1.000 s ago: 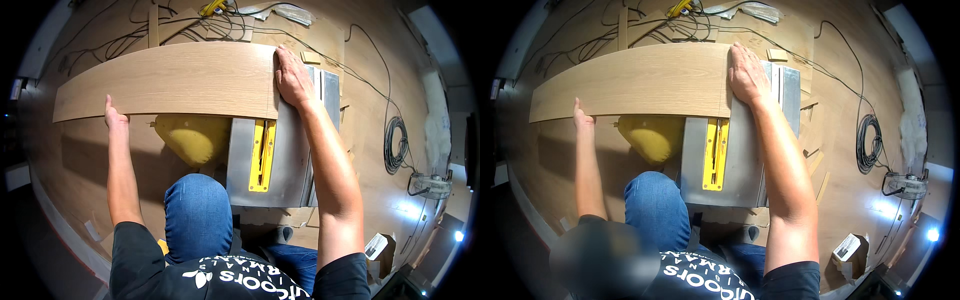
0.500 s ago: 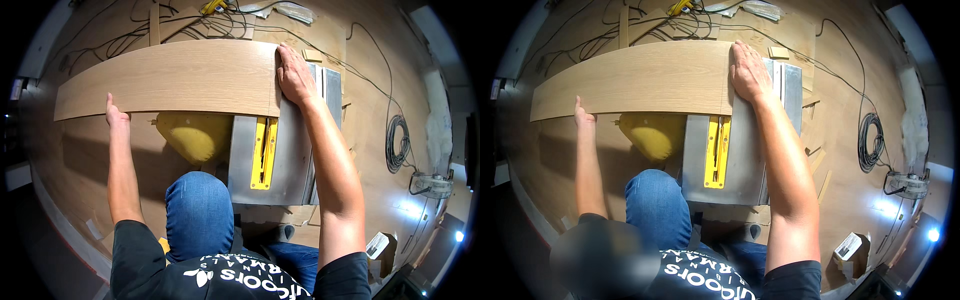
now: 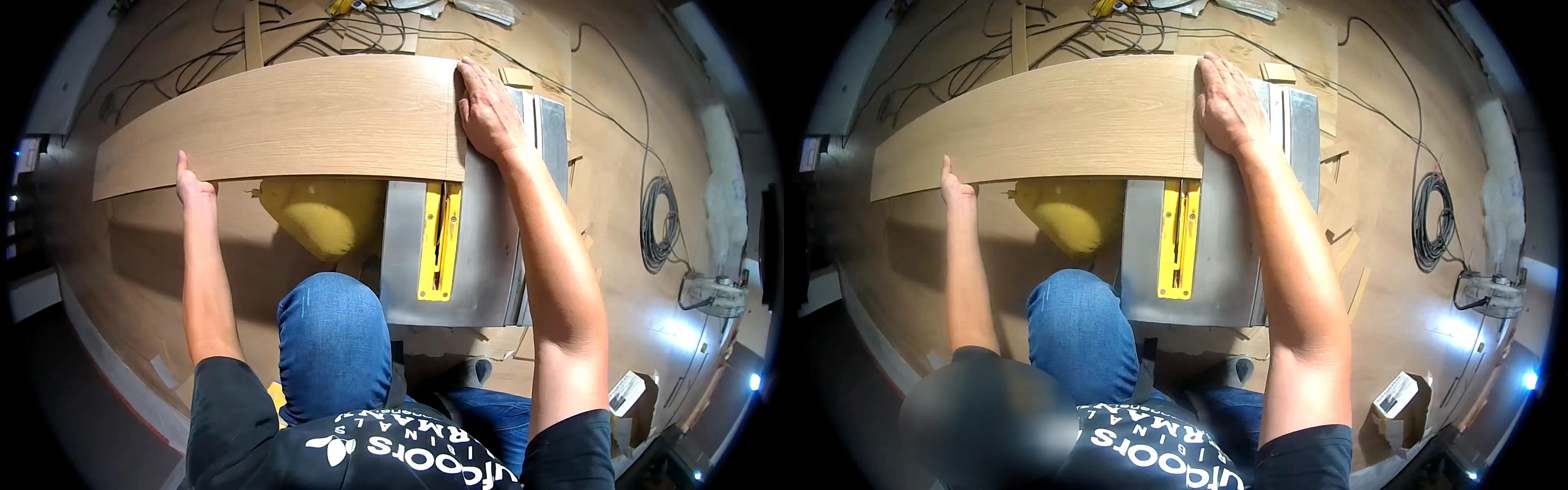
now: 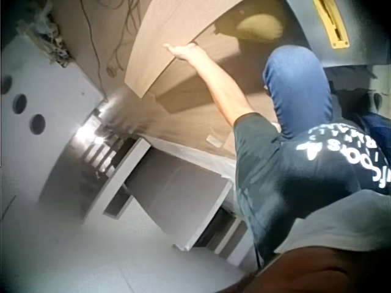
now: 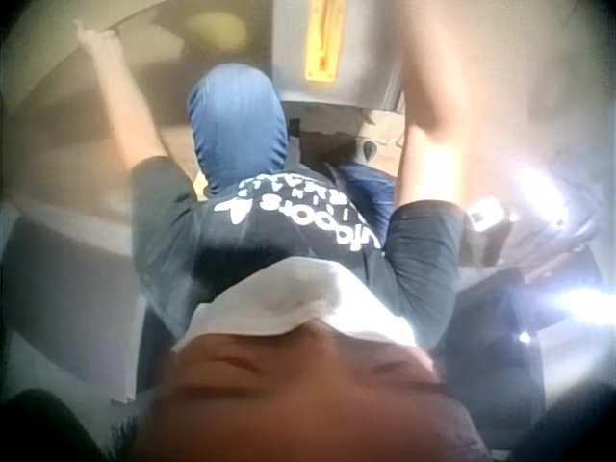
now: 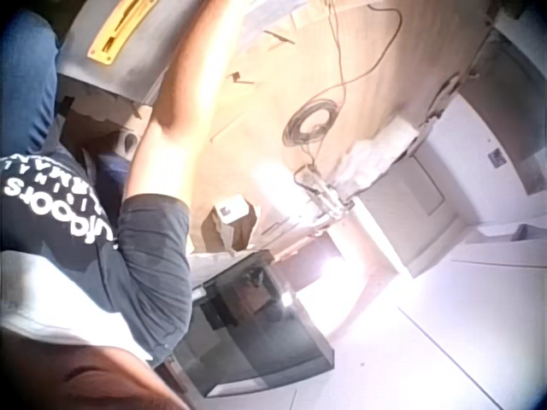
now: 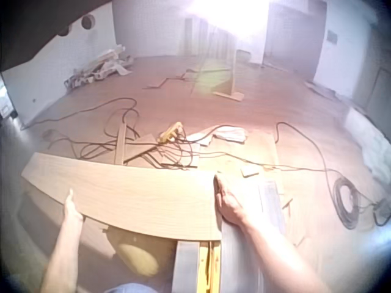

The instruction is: The person positions wooden floor planks one at a time on a small table saw and feeds them through the blade to cut off the ends.

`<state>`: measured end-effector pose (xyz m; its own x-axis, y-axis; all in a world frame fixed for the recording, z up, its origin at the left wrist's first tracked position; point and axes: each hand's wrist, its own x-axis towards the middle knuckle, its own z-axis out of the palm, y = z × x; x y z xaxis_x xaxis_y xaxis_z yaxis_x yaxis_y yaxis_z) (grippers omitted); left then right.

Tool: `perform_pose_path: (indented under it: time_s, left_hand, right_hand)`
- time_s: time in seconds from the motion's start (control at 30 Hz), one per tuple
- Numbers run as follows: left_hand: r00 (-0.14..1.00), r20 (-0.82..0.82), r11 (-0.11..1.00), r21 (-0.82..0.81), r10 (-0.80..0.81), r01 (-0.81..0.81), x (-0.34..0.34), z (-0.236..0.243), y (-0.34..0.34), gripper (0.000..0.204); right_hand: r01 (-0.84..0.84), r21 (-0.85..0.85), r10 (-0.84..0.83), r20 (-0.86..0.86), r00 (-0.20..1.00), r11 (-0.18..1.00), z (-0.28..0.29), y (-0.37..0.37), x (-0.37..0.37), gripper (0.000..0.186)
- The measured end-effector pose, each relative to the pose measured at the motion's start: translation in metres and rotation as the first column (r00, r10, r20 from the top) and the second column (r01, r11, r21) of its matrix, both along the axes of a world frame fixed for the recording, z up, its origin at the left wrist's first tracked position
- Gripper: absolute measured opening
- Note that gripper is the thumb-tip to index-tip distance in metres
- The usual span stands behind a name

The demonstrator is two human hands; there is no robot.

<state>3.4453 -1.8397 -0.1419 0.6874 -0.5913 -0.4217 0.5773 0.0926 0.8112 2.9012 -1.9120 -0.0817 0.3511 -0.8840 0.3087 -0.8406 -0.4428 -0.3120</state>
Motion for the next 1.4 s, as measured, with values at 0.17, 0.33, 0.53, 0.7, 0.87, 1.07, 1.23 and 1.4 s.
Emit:
perform_pose_path:
  time_s: [0.17,0.33,0.53,0.7,0.87,1.07,1.23,1.4]
  left_hand:
    - [1.000,-0.014,1.000,0.013,0.019,-0.019,-0.002,0.003,-0.002,0.041]
    - [1.000,0.008,1.000,0.006,-0.008,0.008,-0.008,0.007,0.001,0.042]
    - [0.999,-0.041,0.999,-0.042,-0.020,0.018,-0.008,0.009,0.002,0.042]
    - [1.000,-0.009,1.000,0.026,0.014,-0.014,-0.014,0.010,0.005,0.041]
    - [0.999,-0.035,1.000,0.015,0.017,-0.016,-0.007,0.007,0.002,0.041]
    - [0.999,0.039,0.999,0.022,0.022,-0.023,-0.006,0.005,0.003,0.042]
    - [1.000,-0.012,1.000,0.001,0.013,-0.013,-0.003,0.003,0.005,0.044]
    - [1.000,0.021,1.000,-0.007,-0.020,0.020,-0.009,0.005,0.006,0.045]
  right_hand:
    - [0.000,-0.003,0.000,-0.018,1.000,1.000,0.001,0.001,0.002,0.052]
    - [-0.001,-0.007,0.001,-0.009,1.000,1.000,0.001,0.001,-0.001,0.051]
    - [0.016,-0.010,-0.016,-0.011,1.000,1.000,0.002,0.003,0.001,0.052]
    - [0.000,-0.012,0.000,-0.021,1.000,1.000,0.003,0.005,0.000,0.053]
    - [0.003,-0.006,-0.003,-0.017,1.000,1.000,0.003,0.003,0.000,0.052]
    - [0.012,0.002,-0.012,-0.012,1.000,1.000,0.003,0.005,0.001,0.052]
    - [0.000,-0.004,0.000,-0.014,1.000,1.000,0.004,0.006,0.001,0.052]
    - [-0.001,-0.006,0.001,-0.016,1.000,1.000,0.003,0.006,-0.002,0.053]
